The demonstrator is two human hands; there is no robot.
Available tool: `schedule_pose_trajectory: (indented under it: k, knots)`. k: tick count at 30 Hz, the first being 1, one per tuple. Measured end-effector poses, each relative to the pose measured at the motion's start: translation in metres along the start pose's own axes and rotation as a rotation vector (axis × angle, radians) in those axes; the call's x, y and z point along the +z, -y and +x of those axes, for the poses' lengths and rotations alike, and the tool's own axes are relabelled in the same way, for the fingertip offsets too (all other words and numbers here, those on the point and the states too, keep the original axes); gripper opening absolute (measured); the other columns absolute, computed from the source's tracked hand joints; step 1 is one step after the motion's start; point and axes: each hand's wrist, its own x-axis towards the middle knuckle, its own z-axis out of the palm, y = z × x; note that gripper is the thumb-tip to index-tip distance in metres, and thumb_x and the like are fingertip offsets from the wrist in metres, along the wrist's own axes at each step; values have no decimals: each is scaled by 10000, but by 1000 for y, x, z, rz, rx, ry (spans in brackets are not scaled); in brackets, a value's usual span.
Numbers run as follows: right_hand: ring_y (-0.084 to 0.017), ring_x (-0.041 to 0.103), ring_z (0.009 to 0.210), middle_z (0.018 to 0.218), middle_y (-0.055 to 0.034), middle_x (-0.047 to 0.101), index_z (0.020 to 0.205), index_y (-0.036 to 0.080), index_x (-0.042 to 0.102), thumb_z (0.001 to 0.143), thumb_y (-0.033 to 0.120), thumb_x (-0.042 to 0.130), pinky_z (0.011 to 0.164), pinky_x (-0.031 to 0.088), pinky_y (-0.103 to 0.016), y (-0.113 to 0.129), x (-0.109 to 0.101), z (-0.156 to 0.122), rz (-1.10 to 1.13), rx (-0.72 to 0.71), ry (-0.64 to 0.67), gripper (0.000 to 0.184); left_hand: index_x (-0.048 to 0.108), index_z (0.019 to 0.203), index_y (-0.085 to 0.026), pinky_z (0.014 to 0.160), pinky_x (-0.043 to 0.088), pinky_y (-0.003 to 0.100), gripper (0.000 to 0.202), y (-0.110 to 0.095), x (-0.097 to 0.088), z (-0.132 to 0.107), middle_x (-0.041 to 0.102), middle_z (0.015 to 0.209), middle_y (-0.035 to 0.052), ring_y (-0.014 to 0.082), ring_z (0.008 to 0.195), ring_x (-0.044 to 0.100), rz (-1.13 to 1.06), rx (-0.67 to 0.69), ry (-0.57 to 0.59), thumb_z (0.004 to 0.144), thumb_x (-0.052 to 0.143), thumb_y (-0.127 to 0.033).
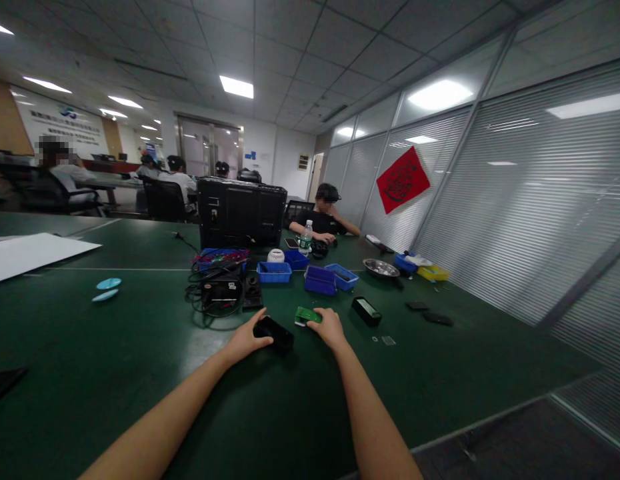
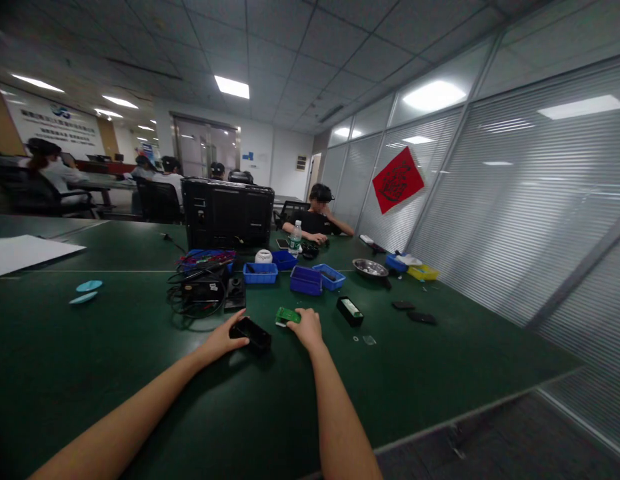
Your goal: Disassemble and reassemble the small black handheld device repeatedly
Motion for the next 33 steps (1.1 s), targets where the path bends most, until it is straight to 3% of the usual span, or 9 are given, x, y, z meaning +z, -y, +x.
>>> schedule_pose_trajectory:
  k: [4,11,15,19,22,24,29,33]
  knots:
    - [-238,487,999,1019,-89,566,1034,187,610,659,385,638,848,357,-302,-3,1,1,12,-22,9,425,393,1254,-225,906,382,300,691,-1,2,-5,590,1081,34,182,990,554,52,26,11,611,643,-257]
    - [-210,510,968,992,-69,573,1022,178,610,641,357,656,830,369,-277,-10,1,4,67,-9,38,424,511,1132,-212,878,392,300,549,2,1,-22,588,1080,45,193,985,544,145,70,-50,603,648,-257]
    - [-218,522,929,942,-76,578,950,162,641,607,352,681,814,384,-295,-5,3,2,121,-31,-22,394,529,1084,-199,856,401,291,492,1,0,-22,600,1045,48,189,958,556,153,58,-66,609,645,-254]
    - [-199,553,833,913,-66,599,975,152,623,647,385,636,752,421,-309,12,2,-3,549,-120,-31,403,534,1060,-189,839,405,284,476,0,0,-22,605,1020,46,182,936,562,143,50,-103,603,653,-243]
    - [-191,563,838,938,-54,615,1042,163,586,703,419,576,736,435,-311,29,1,-11,959,-208,106,425,527,1064,-200,835,405,287,484,1,1,-21,605,1003,34,180,931,560,132,31,-128,600,662,-233]
    - [-185,558,854,955,-45,610,1032,170,590,684,390,607,745,433,-302,39,1,-17,1034,-251,190,411,524,1065,-201,826,406,285,486,1,1,-21,603,997,31,178,920,558,132,26,-126,600,663,-231]
    - [-123,523,713,893,-11,577,958,194,634,619,314,683,660,422,-247,49,2,-24,655,-310,262,363,529,1054,-188,801,405,275,481,-5,0,-22,601,978,34,175,896,555,159,27,-102,598,669,-245]
    - [-138,515,793,908,-19,559,955,211,637,647,296,674,692,412,-244,50,1,-25,463,-399,230,322,535,1052,-205,820,398,283,466,-9,-1,-24,597,975,25,181,918,552,167,17,-84,605,664,-242]
